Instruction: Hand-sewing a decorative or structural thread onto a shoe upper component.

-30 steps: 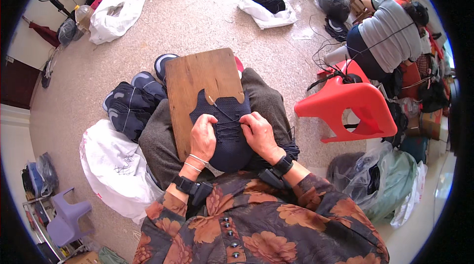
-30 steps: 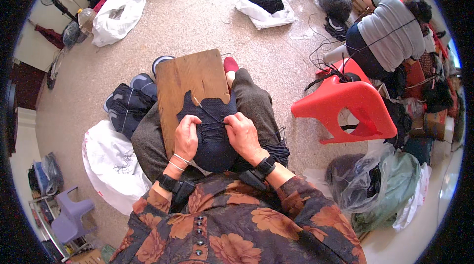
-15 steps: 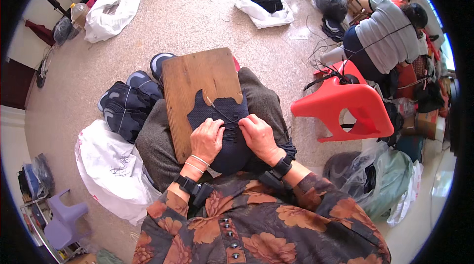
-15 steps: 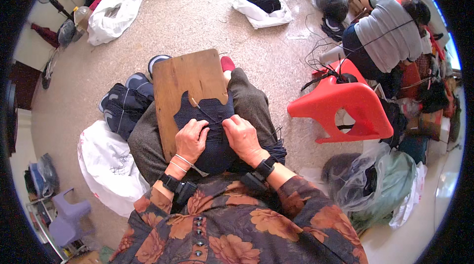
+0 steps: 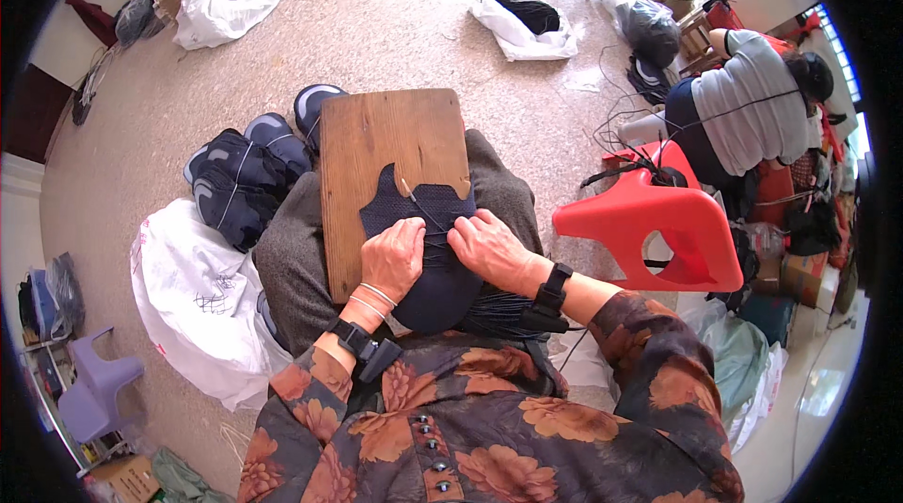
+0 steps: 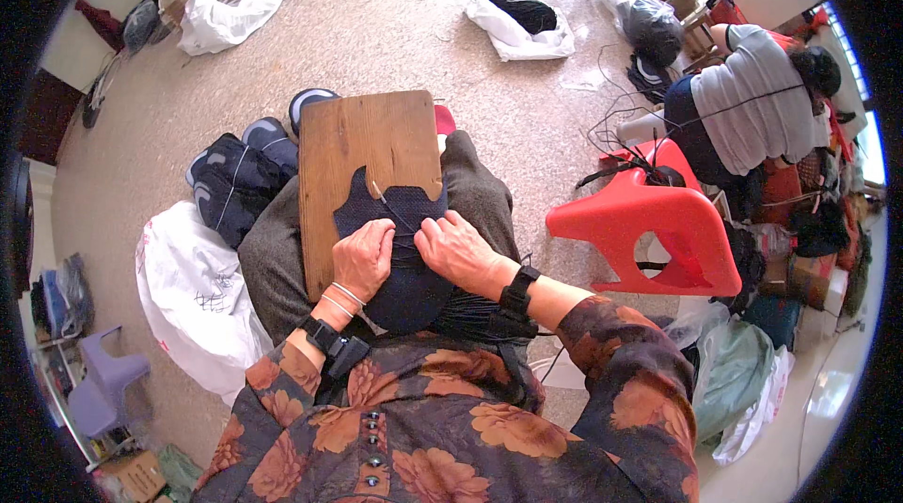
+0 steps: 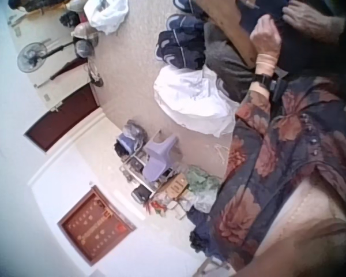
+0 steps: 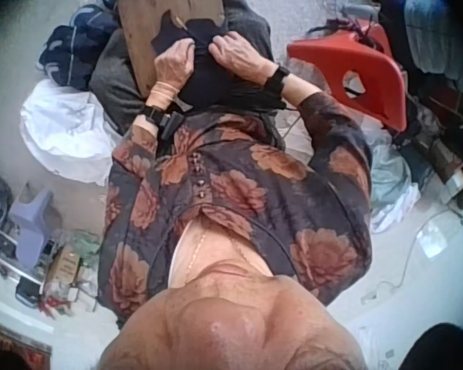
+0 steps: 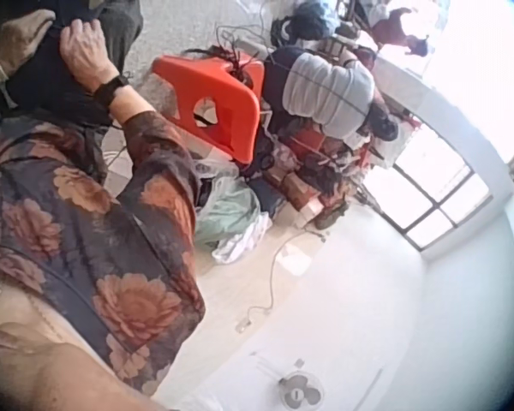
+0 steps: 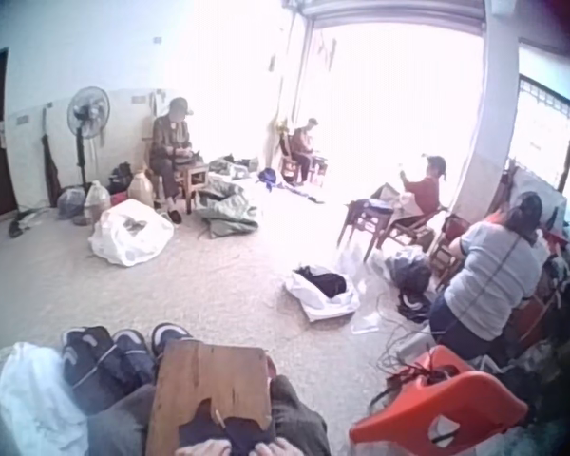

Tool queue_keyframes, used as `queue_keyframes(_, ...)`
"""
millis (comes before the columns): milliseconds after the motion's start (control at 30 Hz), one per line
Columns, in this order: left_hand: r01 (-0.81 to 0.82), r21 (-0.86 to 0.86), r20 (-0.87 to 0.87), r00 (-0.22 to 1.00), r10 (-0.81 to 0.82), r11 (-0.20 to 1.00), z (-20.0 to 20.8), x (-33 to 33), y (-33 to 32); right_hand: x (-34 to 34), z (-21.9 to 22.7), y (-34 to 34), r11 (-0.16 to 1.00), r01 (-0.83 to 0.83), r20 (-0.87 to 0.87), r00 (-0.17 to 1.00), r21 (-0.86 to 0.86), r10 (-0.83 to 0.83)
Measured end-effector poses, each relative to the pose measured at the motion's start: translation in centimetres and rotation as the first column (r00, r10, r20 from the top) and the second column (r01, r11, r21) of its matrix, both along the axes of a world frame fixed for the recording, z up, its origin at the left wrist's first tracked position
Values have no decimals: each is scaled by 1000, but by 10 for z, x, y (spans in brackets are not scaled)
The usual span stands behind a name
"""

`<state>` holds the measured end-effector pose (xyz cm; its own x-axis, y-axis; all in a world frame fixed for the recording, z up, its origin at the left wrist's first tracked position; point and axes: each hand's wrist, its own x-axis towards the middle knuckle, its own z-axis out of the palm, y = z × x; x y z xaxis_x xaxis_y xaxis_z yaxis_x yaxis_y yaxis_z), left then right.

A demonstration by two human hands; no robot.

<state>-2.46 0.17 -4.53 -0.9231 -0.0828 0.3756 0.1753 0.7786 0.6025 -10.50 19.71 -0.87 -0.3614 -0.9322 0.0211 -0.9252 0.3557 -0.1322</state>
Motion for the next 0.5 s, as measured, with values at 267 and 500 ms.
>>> queue_keyframes(267,-23,-99,-4,1000,23,995,-4,-1,5,-2,-7,4,995,36,24,999,-89,-34)
queue_keyframes(500,-25,-114,24,999,28,993,-2,-1,4,-3,-8,4,984,67,98,994,-166,-52)
